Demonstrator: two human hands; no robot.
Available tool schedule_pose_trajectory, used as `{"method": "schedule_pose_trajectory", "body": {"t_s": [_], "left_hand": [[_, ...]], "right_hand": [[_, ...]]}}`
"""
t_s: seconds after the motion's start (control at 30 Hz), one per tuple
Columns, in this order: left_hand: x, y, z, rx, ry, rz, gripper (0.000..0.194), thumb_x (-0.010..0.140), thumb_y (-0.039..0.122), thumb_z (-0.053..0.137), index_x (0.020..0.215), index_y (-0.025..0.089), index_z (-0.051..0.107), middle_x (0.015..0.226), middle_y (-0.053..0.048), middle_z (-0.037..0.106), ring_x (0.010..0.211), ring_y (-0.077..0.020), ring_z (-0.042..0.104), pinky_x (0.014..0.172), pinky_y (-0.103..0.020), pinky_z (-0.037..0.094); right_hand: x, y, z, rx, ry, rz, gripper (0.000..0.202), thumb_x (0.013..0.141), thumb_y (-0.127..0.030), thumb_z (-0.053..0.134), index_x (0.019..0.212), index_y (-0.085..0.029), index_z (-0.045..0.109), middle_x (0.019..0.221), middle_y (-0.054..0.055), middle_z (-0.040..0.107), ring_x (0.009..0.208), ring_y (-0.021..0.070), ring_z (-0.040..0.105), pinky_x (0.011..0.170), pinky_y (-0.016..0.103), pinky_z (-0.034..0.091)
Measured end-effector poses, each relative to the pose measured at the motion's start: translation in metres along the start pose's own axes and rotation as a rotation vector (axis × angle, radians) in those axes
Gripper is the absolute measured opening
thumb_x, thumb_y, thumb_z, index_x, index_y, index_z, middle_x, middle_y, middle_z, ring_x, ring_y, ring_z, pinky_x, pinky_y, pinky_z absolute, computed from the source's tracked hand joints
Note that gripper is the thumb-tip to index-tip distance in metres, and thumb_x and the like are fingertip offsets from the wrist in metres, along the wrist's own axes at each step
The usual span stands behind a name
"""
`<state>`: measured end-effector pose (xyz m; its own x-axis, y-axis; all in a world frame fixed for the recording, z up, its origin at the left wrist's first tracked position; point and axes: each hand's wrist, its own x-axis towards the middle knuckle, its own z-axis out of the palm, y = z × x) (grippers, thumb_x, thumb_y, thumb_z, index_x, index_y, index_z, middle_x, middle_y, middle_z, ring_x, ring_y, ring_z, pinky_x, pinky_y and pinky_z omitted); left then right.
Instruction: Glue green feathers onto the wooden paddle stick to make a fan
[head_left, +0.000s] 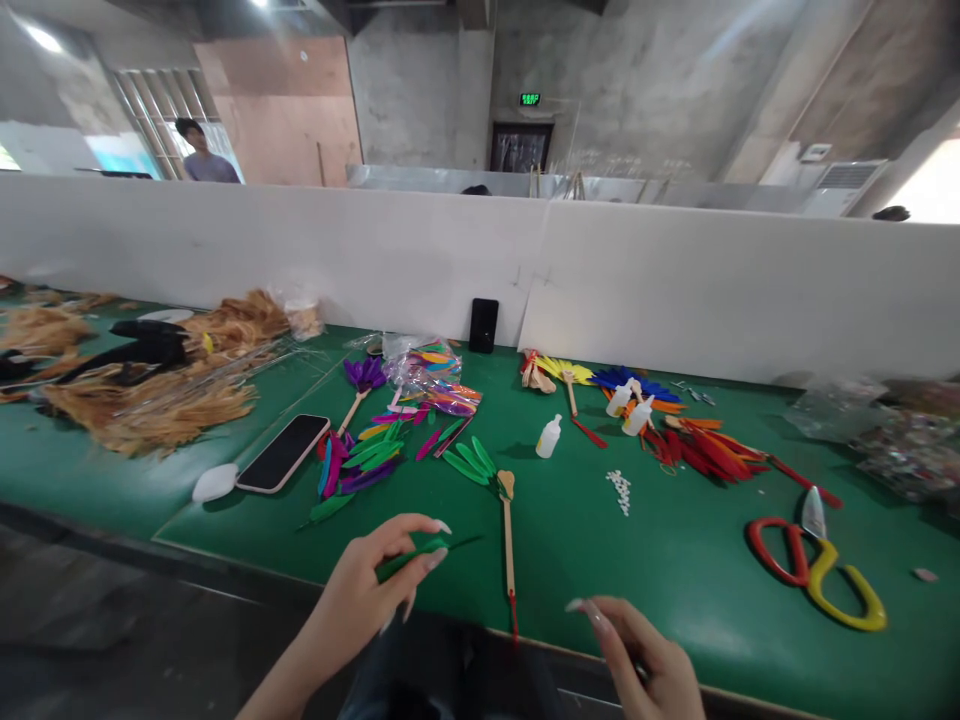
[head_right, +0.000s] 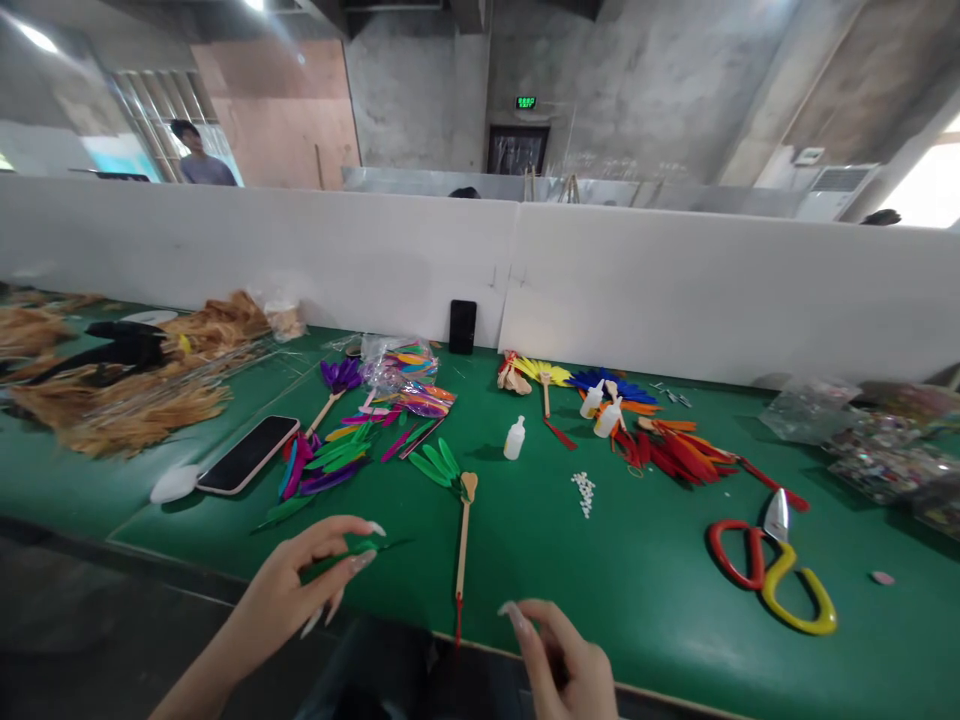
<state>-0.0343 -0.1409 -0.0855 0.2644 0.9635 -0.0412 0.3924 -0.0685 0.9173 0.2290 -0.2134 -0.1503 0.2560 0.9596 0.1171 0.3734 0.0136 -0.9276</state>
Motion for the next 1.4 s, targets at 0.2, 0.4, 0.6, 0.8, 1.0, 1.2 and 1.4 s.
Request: {"method": "schedule_pose_trajectory", "body": {"t_s": [0.2,0.4,0.6,0.8,1.0,1.2,1.4], "left_hand": [[0.021,0.01,0.011,0.087,-0.187,-0.003,0.024,0.078,0.039,0.062,0.094,0.021,0.058,0.05,0.009,0.047,0.049,-0.0107,0.048,0.058,-0.022,0.037],[0.041,0.014,0.015,0.13,-0.353,0.015,0.017,0.076,0.028,0.062,0.091,0.021,0.058,0.054,0.008,0.051,0.051,-0.0108,0.05,0.053,-0.021,0.034],[0.061,0.012,0.015,-0.034,-0.239,-0.004,0.026,0.076,0.04,0.063,0.091,0.02,0.056,0.076,0.002,0.061,0.051,-0.0109,0.057,0.051,-0.022,0.042],[0.073,0.003,0.035,-0.333,-0.035,-0.086,0.04,0.08,0.05,0.057,0.104,0.018,0.055,0.048,0.008,0.047,0.045,-0.0116,0.049,0.05,-0.023,0.042],[0.081,-0.004,0.05,-0.308,-0.036,-0.132,0.042,0.081,0.054,0.052,0.061,0.017,0.05,0.044,0.005,0.047,0.038,-0.0083,0.042,0.044,-0.022,0.035],[0.102,-0.005,0.045,-0.179,-0.06,-0.052,0.044,0.079,0.054,0.055,0.055,0.019,0.043,0.043,0.004,0.05,0.037,-0.0088,0.045,0.041,-0.021,0.034],[0.141,0.0,0.03,-0.173,0.026,-0.03,0.043,0.078,0.051,0.058,0.055,0.018,0.044,0.044,0.003,0.054,0.035,-0.0074,0.043,0.041,-0.021,0.034]], "right_hand": [[0.037,-0.021,0.025,0.241,-0.224,-0.016,0.042,0.086,-0.05,0.049,0.114,-0.02,0.061,0.074,0.004,0.061,0.06,0.0159,0.059,0.048,0.023,0.044],[0.054,-0.036,0.039,0.114,-0.504,-0.016,0.032,0.083,-0.046,0.057,0.085,-0.018,0.071,0.062,0.003,0.065,0.057,0.0161,0.059,0.057,0.025,0.046],[0.061,-0.036,0.052,0.115,-0.462,0.023,0.042,0.087,-0.05,0.049,0.07,-0.016,0.066,0.048,-0.001,0.053,0.043,0.0106,0.045,0.047,0.022,0.037],[0.065,-0.033,0.063,0.201,-0.332,0.066,0.045,0.086,-0.055,0.047,0.077,-0.015,0.065,0.05,-0.003,0.048,0.047,0.011,0.045,0.048,0.022,0.036],[0.066,-0.029,0.071,0.226,-0.28,0.093,0.046,0.087,-0.055,0.046,0.087,-0.014,0.066,0.055,-0.002,0.048,0.049,0.011,0.044,0.046,0.022,0.035],[0.067,-0.024,0.074,0.23,-0.316,0.135,0.042,0.085,-0.054,0.049,0.078,-0.015,0.063,0.055,-0.002,0.05,0.047,0.0094,0.043,0.044,0.02,0.034],[0.063,-0.015,0.069,0.217,-0.365,0.167,0.041,0.085,-0.054,0.049,0.069,-0.018,0.056,0.051,-0.004,0.047,0.044,0.0089,0.044,0.045,0.02,0.035]]}}
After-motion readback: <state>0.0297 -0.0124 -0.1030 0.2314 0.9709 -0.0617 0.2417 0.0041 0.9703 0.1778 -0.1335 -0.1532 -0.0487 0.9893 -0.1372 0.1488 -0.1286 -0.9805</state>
